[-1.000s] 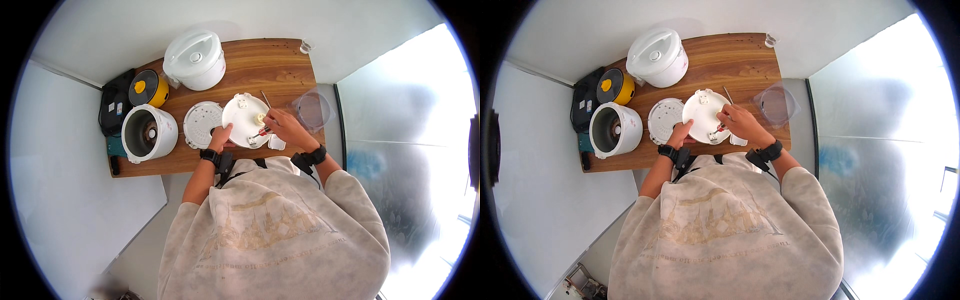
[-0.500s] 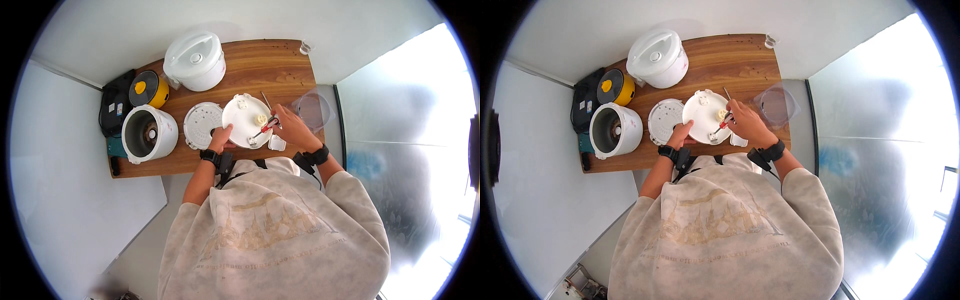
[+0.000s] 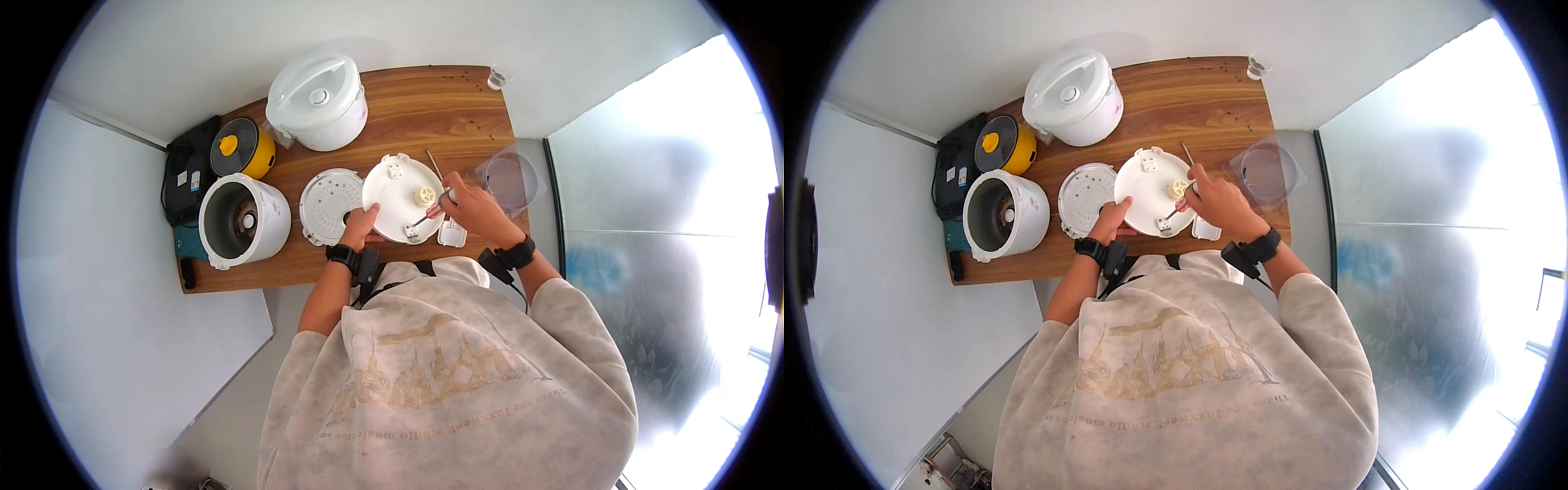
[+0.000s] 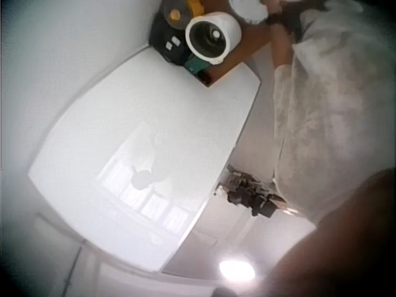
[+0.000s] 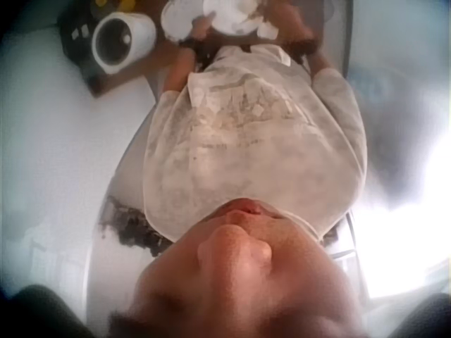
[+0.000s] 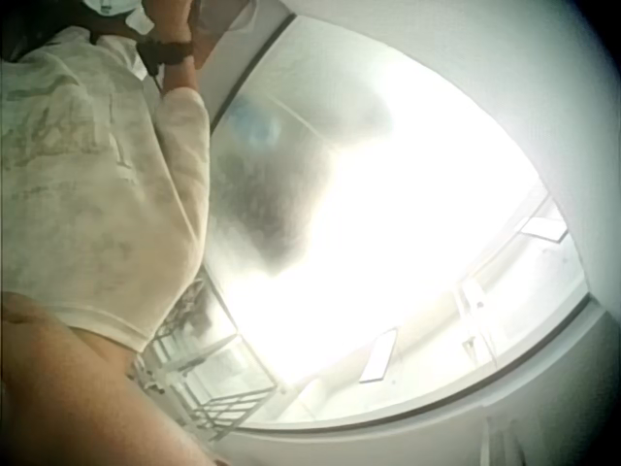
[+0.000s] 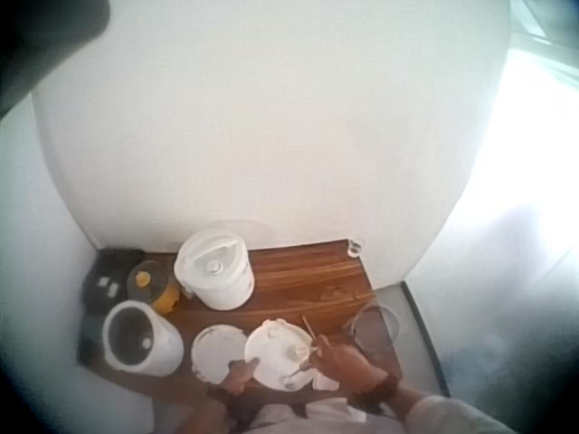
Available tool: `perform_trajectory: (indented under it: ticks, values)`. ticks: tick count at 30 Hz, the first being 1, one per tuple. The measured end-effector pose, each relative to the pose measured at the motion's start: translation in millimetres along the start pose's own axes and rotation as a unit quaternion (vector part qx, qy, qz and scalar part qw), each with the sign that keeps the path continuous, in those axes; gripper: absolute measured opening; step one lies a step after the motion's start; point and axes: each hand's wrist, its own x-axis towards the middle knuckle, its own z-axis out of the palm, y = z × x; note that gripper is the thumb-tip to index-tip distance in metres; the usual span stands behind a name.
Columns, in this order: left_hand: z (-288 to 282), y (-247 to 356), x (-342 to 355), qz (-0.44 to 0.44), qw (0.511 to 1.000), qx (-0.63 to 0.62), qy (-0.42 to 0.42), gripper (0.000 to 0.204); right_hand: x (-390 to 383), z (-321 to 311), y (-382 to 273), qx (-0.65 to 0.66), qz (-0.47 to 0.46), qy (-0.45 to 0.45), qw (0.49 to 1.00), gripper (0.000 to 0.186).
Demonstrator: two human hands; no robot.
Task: The person uses a screwdriver to remove screws from a white plastic appliance lid and then from a small white plastic component. The person places the removed screws on a plate and continues to manipulate the components on the table.
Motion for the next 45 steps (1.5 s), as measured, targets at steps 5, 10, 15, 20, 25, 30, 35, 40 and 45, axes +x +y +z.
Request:
perform_trajectory:
  ticks: [5,10,15,20,25,30,35,40,45]
  values:
    - [1.1,2.4,0.3,0.000,1.000,0.002,-0.003,0.048,1.7,9.1,12.0,0.065,-0.150,0.039,0.986,0.030]
    - [-1.0,-1.6,-0.8,0.006,1.000,-0.002,-0.010,0.048,-2.1,-4.5,-6.4,0.060,0.020,-0.080,0.995,0.034]
    - [-1.0,-2.4,1.7,0.005,1.000,-0.004,-0.008,0.048,-9.1,-6.6,-8.8,0.033,-0.122,0.008,0.992,0.030]
    - [2.2,-2.1,-4.0,0.006,1.000,-0.017,-0.006,0.049,-6.2,-0.8,-2.6,0.088,-0.085,-0.002,0.992,0.028]
    - [-0.3,-0.1,-2.4,0.003,1.000,-0.018,-0.018,0.049,1.4,6.7,5.1,0.036,-0.015,0.033,0.999,0.029]
    - [-2.3,-3.7,-1.4,-0.002,1.000,-0.004,-0.009,0.050,-0.7,15.2,11.8,-0.109,0.064,-0.006,0.992,0.025]
    - [-4.1,-4.7,3.0,0.003,1.000,-0.007,-0.019,0.050,-6.0,6.7,8.5,0.011,-0.117,0.059,0.991,0.028]
    - [-2.6,-3.2,-0.2,0.002,1.000,-0.004,-0.015,0.049,-3.1,7.6,3.5,0.137,-0.057,0.029,0.988,0.032]
    - [-2.6,-2.7,0.2,0.000,1.000,0.002,-0.008,0.049,2.1,7.2,-5.2,0.049,0.128,-0.040,0.990,0.032]
